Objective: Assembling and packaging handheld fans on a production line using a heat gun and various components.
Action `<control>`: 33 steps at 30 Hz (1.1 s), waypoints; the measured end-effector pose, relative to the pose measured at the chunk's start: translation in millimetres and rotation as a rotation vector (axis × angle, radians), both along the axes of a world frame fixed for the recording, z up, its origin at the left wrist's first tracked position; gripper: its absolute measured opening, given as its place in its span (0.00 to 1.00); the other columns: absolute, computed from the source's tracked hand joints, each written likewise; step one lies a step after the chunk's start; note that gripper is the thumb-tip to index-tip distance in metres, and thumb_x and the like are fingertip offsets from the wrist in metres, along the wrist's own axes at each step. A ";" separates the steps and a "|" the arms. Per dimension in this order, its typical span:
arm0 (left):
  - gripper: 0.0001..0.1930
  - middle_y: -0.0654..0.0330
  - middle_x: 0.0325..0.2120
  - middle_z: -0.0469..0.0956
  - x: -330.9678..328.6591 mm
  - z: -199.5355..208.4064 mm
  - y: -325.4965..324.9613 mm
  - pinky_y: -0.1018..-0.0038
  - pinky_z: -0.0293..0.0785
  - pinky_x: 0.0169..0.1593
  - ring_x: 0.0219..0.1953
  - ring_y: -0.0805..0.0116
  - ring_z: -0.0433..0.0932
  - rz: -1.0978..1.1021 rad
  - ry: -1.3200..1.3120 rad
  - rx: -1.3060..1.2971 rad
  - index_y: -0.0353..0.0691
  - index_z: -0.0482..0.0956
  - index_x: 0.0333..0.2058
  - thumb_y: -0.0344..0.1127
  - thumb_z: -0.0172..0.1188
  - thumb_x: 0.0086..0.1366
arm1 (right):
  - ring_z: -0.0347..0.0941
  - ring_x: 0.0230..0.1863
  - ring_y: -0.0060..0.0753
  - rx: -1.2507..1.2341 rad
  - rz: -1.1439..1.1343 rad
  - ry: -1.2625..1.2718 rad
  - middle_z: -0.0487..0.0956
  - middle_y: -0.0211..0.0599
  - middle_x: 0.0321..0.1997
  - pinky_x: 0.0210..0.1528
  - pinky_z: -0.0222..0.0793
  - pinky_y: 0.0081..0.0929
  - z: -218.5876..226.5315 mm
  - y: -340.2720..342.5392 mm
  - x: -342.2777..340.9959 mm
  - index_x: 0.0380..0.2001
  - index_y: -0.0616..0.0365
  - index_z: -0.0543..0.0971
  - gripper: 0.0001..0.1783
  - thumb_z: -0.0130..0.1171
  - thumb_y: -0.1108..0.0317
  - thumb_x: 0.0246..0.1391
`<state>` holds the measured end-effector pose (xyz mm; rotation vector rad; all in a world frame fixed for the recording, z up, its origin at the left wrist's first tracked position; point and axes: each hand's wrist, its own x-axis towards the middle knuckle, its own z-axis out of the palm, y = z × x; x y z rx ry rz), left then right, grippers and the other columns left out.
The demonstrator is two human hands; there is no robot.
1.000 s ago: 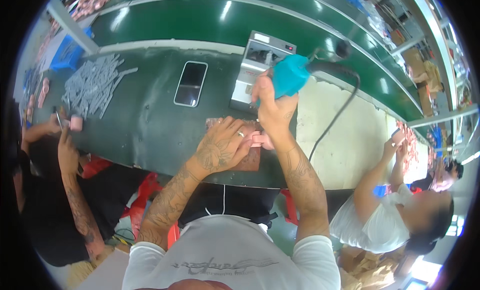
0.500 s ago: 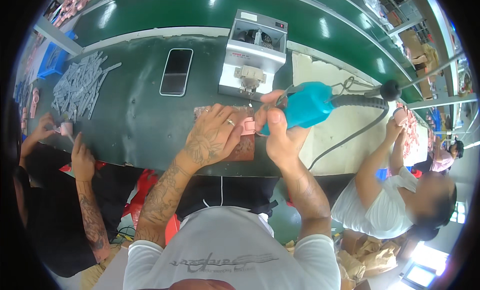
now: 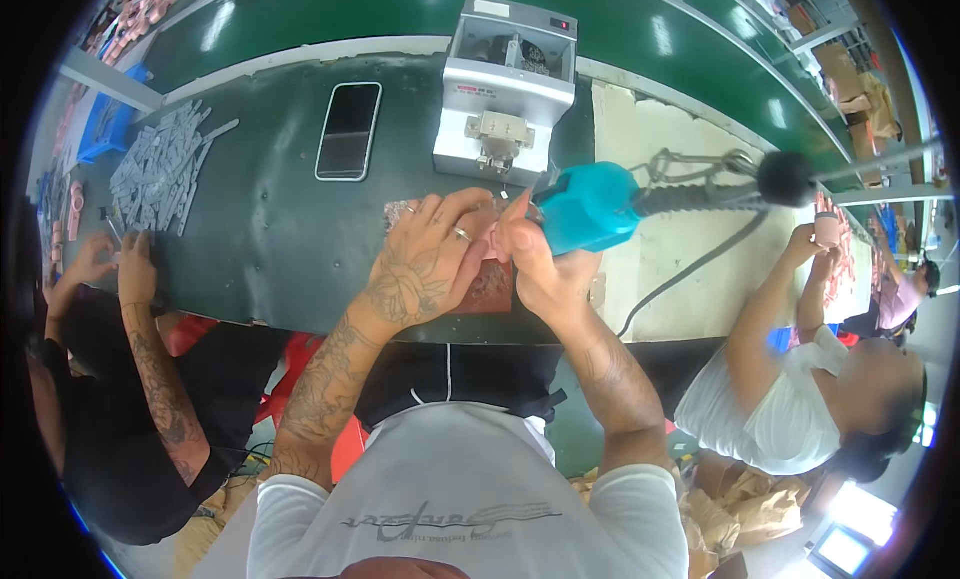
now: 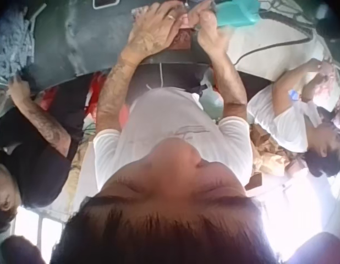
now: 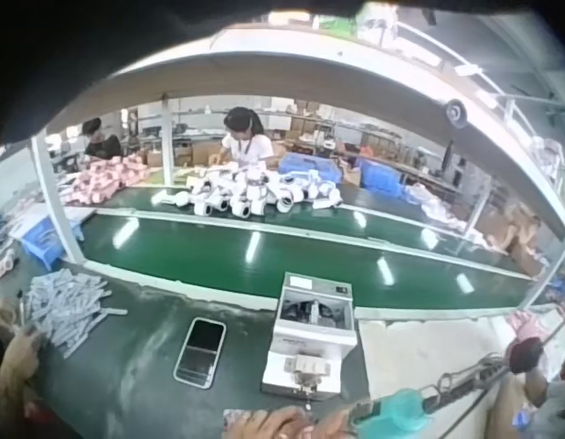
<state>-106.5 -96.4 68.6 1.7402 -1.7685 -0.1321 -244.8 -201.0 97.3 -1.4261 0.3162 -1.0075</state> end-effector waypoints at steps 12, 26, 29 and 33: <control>0.17 0.60 0.46 0.78 -3.8 -13.0 33.6 0.56 0.70 0.58 0.51 0.57 0.77 -0.128 -0.279 -0.149 0.50 0.79 0.52 0.37 0.57 0.64 | 0.63 0.24 0.28 0.155 -0.222 -0.337 0.66 0.31 0.22 0.28 0.60 0.27 35.8 -32.9 -15.9 0.44 0.59 0.76 0.32 0.54 0.35 0.68; 0.17 0.53 0.49 0.77 219.0 -28.6 146.6 0.48 0.63 0.67 0.56 0.47 0.75 0.655 -0.215 -0.146 0.41 0.78 0.50 0.25 0.59 0.60 | 0.75 0.29 0.25 -0.140 -0.379 0.085 0.78 0.33 0.24 0.34 0.69 0.23 -29.3 -68.0 1.7 0.51 0.70 0.75 0.32 0.59 0.44 0.69; 0.23 0.51 0.55 0.75 225.4 -5.6 123.9 0.53 0.66 0.66 0.59 0.47 0.73 0.710 -0.485 -0.181 0.40 0.77 0.55 0.26 0.60 0.58 | 0.76 0.30 0.26 -0.233 -0.364 0.097 0.78 0.33 0.24 0.36 0.70 0.24 -39.8 -72.0 -1.3 0.50 0.70 0.75 0.34 0.61 0.43 0.67; 0.21 0.50 0.54 0.76 196.8 9.5 70.6 0.55 0.69 0.64 0.59 0.47 0.73 0.629 -0.211 -0.344 0.40 0.77 0.55 0.26 0.60 0.61 | 0.76 0.30 0.27 -0.206 -0.327 0.076 0.78 0.33 0.24 0.40 0.71 0.27 -31.2 -60.7 4.2 0.49 0.69 0.74 0.35 0.63 0.41 0.65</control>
